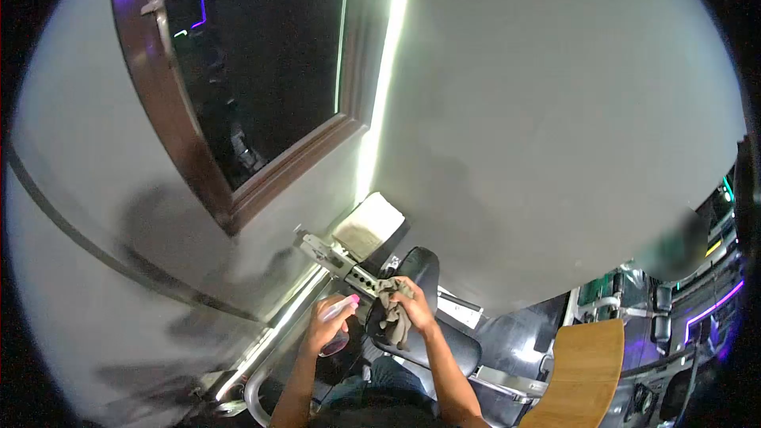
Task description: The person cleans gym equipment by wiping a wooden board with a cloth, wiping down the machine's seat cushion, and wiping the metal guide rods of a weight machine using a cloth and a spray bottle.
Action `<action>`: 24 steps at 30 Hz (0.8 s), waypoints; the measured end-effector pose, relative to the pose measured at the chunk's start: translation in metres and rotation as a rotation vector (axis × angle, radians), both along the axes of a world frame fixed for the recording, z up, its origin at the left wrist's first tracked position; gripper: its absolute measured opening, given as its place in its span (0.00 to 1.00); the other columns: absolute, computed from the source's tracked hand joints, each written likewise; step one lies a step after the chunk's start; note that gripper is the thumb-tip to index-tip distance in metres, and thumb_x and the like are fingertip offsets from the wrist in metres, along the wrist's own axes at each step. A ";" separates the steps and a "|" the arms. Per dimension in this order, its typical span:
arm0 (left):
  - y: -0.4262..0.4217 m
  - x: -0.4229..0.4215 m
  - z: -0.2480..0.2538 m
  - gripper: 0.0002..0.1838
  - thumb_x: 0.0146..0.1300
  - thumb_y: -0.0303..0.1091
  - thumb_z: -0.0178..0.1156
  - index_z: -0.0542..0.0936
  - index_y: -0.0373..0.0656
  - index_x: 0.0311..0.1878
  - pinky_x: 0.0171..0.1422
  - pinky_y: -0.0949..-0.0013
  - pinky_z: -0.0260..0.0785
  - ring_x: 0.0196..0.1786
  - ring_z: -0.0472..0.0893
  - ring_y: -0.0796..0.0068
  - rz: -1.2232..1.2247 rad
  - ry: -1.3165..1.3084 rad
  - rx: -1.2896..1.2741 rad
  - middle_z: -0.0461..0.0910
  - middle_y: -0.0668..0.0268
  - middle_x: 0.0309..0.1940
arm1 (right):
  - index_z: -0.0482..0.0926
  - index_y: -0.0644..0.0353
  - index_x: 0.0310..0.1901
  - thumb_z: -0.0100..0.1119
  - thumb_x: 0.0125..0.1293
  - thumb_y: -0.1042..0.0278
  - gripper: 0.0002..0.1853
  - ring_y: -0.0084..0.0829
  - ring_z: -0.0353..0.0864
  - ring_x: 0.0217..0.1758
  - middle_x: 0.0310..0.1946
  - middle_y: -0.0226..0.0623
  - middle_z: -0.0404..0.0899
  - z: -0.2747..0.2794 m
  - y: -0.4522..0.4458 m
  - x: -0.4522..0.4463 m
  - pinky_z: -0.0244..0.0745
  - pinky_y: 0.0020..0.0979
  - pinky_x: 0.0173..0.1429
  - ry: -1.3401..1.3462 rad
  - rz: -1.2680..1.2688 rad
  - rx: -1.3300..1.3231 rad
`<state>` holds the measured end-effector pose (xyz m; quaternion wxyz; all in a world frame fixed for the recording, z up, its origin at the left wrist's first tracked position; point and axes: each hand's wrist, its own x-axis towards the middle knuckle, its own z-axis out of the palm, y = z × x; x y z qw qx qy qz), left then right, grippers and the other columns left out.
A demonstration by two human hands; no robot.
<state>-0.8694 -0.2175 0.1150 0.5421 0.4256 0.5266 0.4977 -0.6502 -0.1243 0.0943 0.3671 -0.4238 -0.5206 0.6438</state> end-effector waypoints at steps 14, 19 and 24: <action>0.008 0.056 -0.017 0.20 0.65 0.36 0.63 0.79 0.33 0.55 0.24 0.76 0.74 0.34 0.81 0.80 0.076 0.015 -0.014 0.83 0.62 0.38 | 0.76 0.60 0.50 0.56 0.55 0.73 0.18 0.22 0.75 0.39 0.37 0.27 0.78 -0.007 -0.004 0.000 0.72 0.25 0.48 0.262 -0.003 -0.163; -0.006 0.064 -0.010 0.16 0.66 0.35 0.62 0.80 0.32 0.51 0.24 0.75 0.74 0.37 0.82 0.77 0.140 0.030 0.085 0.82 0.61 0.44 | 0.74 0.60 0.50 0.55 0.54 0.71 0.20 0.24 0.76 0.41 0.41 0.30 0.78 -0.014 0.004 0.012 0.72 0.27 0.49 0.385 0.103 -0.112; -0.020 0.070 0.026 0.15 0.66 0.35 0.61 0.82 0.32 0.49 0.23 0.76 0.73 0.33 0.81 0.78 0.197 0.061 -0.024 0.83 0.61 0.41 | 0.73 0.59 0.51 0.54 0.53 0.73 0.20 0.28 0.79 0.36 0.37 0.33 0.78 -0.012 0.006 0.014 0.76 0.28 0.42 0.504 0.150 -0.260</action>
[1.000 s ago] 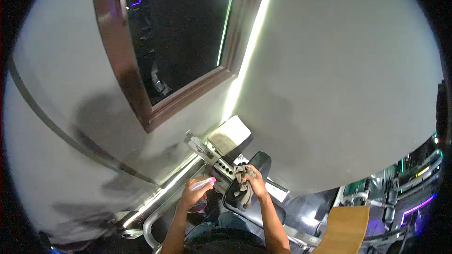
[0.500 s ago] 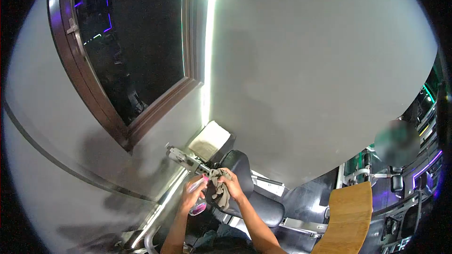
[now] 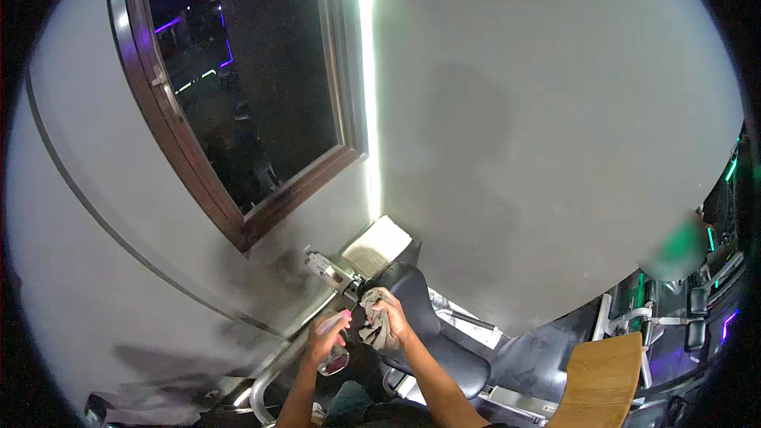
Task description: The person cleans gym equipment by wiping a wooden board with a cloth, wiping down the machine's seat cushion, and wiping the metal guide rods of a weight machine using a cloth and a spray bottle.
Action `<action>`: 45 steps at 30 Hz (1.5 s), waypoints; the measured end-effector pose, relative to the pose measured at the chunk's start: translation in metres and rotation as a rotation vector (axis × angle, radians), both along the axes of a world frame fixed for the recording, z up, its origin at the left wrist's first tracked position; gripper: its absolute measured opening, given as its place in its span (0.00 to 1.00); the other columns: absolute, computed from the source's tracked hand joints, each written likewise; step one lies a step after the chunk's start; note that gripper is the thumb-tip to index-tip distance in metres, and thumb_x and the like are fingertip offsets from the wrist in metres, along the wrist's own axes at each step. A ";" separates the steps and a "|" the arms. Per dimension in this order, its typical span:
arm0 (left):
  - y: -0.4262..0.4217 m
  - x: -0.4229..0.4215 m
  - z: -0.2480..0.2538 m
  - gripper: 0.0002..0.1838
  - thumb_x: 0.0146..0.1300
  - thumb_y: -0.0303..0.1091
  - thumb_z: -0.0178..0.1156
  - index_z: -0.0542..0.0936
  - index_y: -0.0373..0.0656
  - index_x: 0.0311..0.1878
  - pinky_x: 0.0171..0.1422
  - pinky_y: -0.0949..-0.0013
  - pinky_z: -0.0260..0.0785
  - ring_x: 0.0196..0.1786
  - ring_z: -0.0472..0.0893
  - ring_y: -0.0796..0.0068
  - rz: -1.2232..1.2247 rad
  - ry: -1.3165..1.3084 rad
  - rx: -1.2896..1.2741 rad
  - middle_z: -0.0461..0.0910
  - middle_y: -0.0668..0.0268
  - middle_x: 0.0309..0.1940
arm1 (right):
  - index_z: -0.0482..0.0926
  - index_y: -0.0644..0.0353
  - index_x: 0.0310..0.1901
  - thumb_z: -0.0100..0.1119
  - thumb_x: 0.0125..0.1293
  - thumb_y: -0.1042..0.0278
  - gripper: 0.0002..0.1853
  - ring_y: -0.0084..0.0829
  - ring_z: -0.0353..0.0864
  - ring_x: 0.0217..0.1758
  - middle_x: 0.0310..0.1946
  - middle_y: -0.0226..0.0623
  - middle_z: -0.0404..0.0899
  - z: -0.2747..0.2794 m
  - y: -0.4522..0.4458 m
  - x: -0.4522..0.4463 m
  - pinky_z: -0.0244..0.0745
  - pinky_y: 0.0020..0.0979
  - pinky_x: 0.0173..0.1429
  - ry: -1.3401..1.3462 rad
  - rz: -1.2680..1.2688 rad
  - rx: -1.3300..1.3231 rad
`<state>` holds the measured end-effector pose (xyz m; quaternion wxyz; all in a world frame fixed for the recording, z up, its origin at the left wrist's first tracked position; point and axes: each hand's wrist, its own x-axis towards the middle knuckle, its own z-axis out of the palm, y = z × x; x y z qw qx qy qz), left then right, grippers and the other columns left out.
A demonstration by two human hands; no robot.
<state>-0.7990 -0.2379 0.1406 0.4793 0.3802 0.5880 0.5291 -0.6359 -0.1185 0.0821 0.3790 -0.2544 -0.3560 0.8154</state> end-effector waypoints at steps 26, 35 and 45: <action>0.230 -0.025 0.009 0.25 0.63 0.51 0.64 0.84 0.35 0.48 0.22 0.74 0.71 0.22 0.76 0.79 -0.913 0.176 -0.232 0.81 0.65 0.28 | 0.68 0.48 0.54 0.55 0.55 0.67 0.22 0.29 0.74 0.30 0.39 0.32 0.74 -0.039 -0.020 0.001 0.72 0.28 0.29 0.343 -0.678 -0.490; 0.266 0.015 0.003 0.23 0.67 0.52 0.60 0.85 0.38 0.42 0.20 0.73 0.67 0.16 0.75 0.77 -1.701 0.186 -0.384 0.79 0.67 0.25 | 0.75 0.53 0.46 0.57 0.57 0.55 0.18 0.23 0.71 0.21 0.25 0.29 0.74 -0.028 -0.026 -0.015 0.66 0.23 0.23 0.103 -1.045 -0.573; 0.286 -0.003 -0.036 0.19 0.69 0.43 0.58 0.84 0.34 0.45 0.19 0.77 0.67 0.15 0.74 0.80 -1.767 -0.148 -0.517 0.81 0.61 0.26 | 0.65 0.47 0.65 0.55 0.63 0.62 0.27 0.23 0.78 0.36 0.45 0.29 0.76 -0.033 -0.044 -0.044 0.71 0.20 0.28 0.064 -1.290 -0.515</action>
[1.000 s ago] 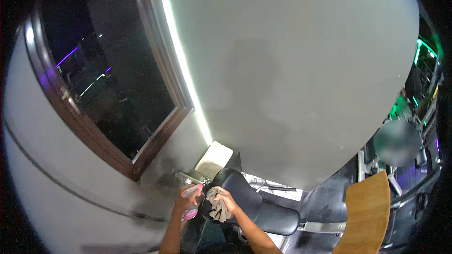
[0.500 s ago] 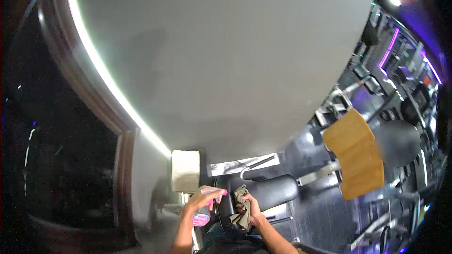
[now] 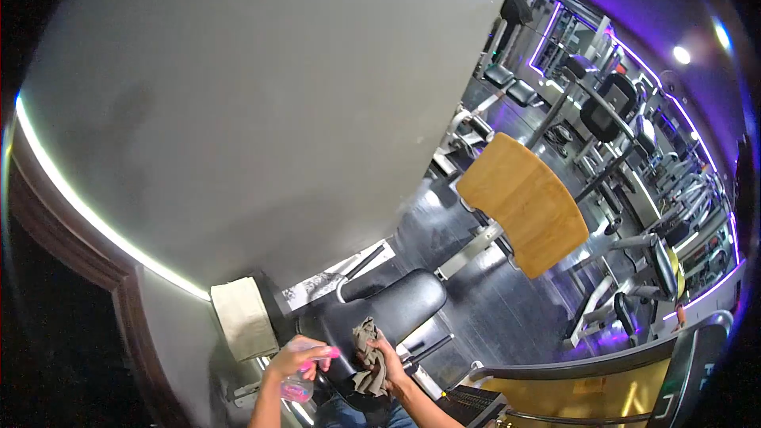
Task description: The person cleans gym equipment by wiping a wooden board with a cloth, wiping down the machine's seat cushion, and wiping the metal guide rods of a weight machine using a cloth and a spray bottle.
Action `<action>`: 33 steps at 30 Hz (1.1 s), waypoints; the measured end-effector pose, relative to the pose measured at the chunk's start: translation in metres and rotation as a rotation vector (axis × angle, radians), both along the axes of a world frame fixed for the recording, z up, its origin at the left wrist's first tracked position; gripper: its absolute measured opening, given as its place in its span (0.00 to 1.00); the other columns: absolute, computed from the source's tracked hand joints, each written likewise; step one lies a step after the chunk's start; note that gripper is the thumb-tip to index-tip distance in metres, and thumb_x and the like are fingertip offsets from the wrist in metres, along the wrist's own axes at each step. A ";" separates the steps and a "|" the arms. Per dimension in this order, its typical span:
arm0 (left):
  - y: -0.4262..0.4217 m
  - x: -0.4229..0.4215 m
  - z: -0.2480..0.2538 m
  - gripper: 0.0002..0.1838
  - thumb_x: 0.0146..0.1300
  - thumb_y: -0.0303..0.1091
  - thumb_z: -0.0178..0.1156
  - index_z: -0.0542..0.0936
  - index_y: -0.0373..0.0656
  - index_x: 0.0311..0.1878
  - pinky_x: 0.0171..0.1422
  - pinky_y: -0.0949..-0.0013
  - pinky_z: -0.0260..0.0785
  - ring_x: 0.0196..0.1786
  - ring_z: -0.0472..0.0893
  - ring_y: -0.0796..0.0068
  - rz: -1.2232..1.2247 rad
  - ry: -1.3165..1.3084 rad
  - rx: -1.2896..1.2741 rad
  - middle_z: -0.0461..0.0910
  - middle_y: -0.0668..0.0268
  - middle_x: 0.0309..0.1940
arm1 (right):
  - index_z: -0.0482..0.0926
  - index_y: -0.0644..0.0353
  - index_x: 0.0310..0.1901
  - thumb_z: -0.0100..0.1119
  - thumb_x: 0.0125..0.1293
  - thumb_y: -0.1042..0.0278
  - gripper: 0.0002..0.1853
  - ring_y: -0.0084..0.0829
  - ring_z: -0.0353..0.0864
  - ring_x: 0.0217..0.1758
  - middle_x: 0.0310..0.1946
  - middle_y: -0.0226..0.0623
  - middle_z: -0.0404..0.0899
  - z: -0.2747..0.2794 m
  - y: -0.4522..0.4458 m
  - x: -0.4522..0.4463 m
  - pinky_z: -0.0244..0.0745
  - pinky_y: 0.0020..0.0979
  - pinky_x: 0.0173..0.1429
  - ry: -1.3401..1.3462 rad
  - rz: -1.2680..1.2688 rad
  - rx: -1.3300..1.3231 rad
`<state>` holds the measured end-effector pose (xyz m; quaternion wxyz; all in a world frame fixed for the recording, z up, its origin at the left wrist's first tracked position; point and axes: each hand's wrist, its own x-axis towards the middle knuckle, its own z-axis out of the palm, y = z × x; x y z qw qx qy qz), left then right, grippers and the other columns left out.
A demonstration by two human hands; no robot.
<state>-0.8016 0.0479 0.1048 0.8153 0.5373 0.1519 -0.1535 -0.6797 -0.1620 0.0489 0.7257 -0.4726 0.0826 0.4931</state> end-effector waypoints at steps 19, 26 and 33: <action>-0.007 -0.004 -0.005 0.22 0.64 0.43 0.56 0.79 0.26 0.31 0.15 0.72 0.67 0.10 0.72 0.75 0.040 -0.149 0.135 0.81 0.49 0.24 | 0.61 0.54 0.71 0.58 0.58 0.61 0.37 0.24 0.78 0.34 0.41 0.30 0.78 0.000 -0.006 -0.007 0.75 0.26 0.36 -0.173 -0.089 0.167; -0.007 -0.002 -0.007 0.21 0.67 0.45 0.56 0.80 0.31 0.31 0.16 0.72 0.66 0.10 0.71 0.76 0.052 -0.240 0.191 0.80 0.54 0.22 | 0.72 0.61 0.50 0.52 0.63 0.66 0.16 0.33 0.83 0.32 0.40 0.38 0.77 0.007 -0.006 -0.004 0.85 0.35 0.36 -0.207 -0.041 0.314; -0.005 0.001 -0.008 0.24 0.67 0.50 0.54 0.78 0.35 0.30 0.19 0.72 0.66 0.11 0.69 0.78 0.068 -0.277 0.233 0.80 0.58 0.24 | 0.75 0.58 0.33 0.57 0.58 0.57 0.12 0.31 0.78 0.20 0.21 0.32 0.75 0.014 0.002 -0.006 0.78 0.33 0.27 -0.199 -0.100 0.249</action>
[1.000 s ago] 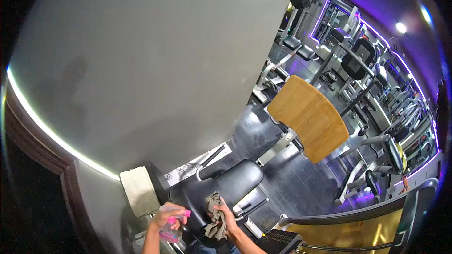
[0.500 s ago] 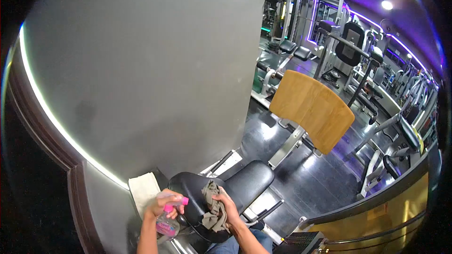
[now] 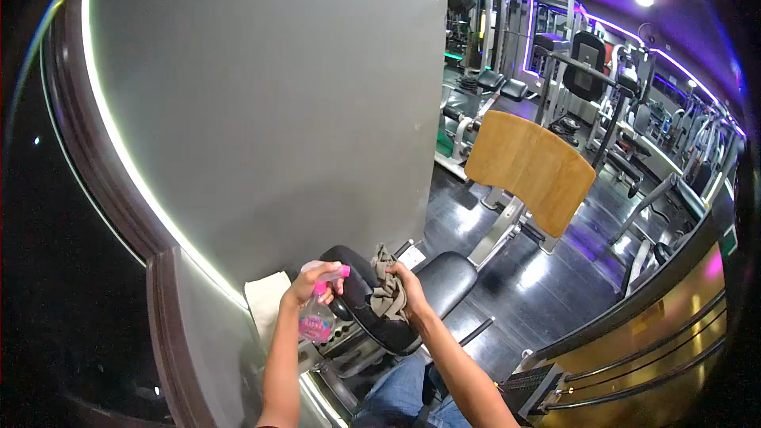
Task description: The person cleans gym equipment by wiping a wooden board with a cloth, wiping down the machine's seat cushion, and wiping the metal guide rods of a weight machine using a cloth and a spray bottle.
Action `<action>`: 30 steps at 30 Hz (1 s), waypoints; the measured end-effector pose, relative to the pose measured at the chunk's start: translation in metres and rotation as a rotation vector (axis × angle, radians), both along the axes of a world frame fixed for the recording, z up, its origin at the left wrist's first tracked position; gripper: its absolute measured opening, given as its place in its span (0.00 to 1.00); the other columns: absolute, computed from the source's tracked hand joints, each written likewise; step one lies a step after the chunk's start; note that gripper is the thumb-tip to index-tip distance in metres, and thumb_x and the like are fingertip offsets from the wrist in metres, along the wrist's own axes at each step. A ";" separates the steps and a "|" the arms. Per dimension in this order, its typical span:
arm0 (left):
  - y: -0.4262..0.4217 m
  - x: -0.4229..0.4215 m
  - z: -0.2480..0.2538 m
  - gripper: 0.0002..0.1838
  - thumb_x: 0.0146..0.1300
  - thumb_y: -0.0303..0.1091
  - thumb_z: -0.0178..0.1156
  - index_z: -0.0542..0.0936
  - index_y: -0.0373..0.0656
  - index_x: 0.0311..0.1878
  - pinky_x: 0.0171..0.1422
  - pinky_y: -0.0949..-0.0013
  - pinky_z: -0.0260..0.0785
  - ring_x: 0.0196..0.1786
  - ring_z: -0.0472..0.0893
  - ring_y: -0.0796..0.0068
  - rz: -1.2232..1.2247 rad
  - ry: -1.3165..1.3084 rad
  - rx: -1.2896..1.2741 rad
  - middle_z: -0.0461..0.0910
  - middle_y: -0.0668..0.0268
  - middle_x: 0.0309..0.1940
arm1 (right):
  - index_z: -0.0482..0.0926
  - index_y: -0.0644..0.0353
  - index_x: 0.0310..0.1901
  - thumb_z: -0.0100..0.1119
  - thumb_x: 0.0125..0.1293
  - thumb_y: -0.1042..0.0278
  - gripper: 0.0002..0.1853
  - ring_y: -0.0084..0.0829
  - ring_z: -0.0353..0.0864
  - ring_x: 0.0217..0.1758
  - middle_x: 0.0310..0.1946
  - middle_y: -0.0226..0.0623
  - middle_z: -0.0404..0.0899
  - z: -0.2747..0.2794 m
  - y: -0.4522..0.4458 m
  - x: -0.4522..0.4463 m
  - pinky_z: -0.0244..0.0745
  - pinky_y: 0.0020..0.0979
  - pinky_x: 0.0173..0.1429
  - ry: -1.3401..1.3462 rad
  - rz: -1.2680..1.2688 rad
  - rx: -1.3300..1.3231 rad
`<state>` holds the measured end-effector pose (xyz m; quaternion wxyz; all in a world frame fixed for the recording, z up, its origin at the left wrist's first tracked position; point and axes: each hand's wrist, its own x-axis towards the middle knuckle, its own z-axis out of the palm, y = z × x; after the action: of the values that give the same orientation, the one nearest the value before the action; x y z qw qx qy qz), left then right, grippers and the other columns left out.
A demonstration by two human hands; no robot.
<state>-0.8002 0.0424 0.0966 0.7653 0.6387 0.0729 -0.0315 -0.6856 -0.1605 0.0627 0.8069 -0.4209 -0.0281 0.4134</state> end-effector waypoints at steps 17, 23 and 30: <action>-0.024 -0.021 0.003 0.23 0.68 0.48 0.55 0.78 0.33 0.29 0.19 0.74 0.67 0.12 0.71 0.78 0.298 -0.143 0.066 0.79 0.58 0.23 | 0.76 0.59 0.43 0.61 0.59 0.62 0.14 0.25 0.76 0.27 0.32 0.31 0.77 -0.002 -0.004 -0.001 0.76 0.28 0.32 -0.059 -0.045 -0.014; -0.011 -0.038 0.017 0.22 0.69 0.45 0.56 0.81 0.34 0.29 0.20 0.74 0.67 0.13 0.73 0.79 0.384 -0.100 0.181 0.79 0.63 0.22 | 0.74 0.63 0.57 0.60 0.62 0.64 0.22 0.25 0.80 0.44 0.45 0.33 0.79 0.008 -0.009 0.009 0.76 0.26 0.50 -0.098 0.095 -0.077; 0.041 -0.001 0.028 0.21 0.67 0.45 0.59 0.82 0.34 0.28 0.18 0.74 0.67 0.12 0.72 0.79 0.273 0.084 0.341 0.78 0.64 0.19 | 0.77 0.60 0.54 0.59 0.60 0.74 0.18 0.22 0.77 0.46 0.44 0.32 0.80 0.040 0.000 0.037 0.73 0.25 0.53 -0.542 0.174 -0.171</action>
<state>-0.8011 0.0833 0.1245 0.6397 0.7412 0.1947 0.0588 -0.6487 -0.1608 0.1027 0.6931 -0.5784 -0.2435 0.3547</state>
